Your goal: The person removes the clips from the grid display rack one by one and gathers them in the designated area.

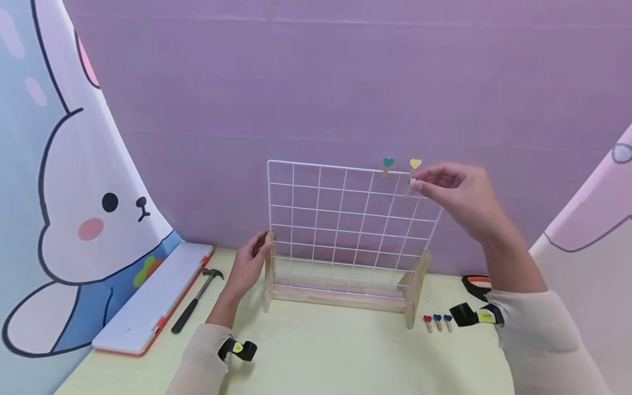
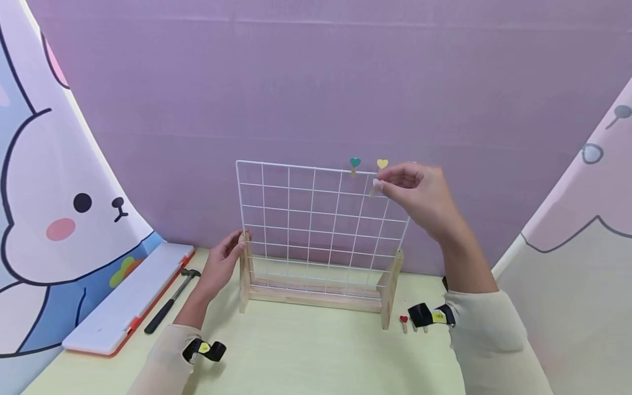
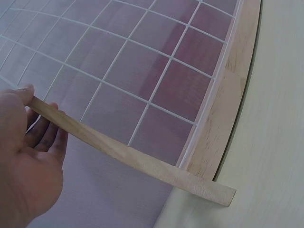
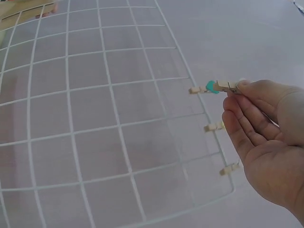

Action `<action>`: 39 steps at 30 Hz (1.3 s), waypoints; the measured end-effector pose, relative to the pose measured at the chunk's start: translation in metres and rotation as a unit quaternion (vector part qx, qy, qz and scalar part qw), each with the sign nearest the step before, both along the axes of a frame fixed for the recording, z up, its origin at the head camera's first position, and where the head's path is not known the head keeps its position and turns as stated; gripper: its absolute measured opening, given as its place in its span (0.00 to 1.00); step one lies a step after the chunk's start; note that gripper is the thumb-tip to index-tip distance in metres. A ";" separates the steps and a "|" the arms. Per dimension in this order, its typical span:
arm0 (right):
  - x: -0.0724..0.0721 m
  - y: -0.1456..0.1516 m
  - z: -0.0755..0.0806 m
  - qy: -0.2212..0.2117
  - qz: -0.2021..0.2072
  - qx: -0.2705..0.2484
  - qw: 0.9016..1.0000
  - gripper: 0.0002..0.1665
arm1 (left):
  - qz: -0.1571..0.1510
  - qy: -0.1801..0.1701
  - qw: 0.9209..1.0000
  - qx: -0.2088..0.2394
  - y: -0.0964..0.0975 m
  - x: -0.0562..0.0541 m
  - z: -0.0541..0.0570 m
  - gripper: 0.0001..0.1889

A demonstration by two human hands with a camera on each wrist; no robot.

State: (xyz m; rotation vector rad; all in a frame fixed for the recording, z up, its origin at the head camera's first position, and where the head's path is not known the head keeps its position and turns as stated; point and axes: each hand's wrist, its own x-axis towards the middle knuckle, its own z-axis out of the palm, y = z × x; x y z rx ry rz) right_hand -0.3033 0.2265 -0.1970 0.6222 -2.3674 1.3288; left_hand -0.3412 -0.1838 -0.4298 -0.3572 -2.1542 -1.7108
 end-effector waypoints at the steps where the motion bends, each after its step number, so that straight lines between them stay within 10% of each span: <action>1: 0.001 0.002 -0.003 -0.001 -0.003 0.006 1.000 0.14 | 0.000 0.000 1.000 0.001 0.000 0.000 0.000 0.23; 39: 0.010 0.084 -0.174 -0.156 -0.063 0.044 0.985 0.25 | -0.004 -0.002 1.000 0.009 0.000 -0.002 0.002 0.24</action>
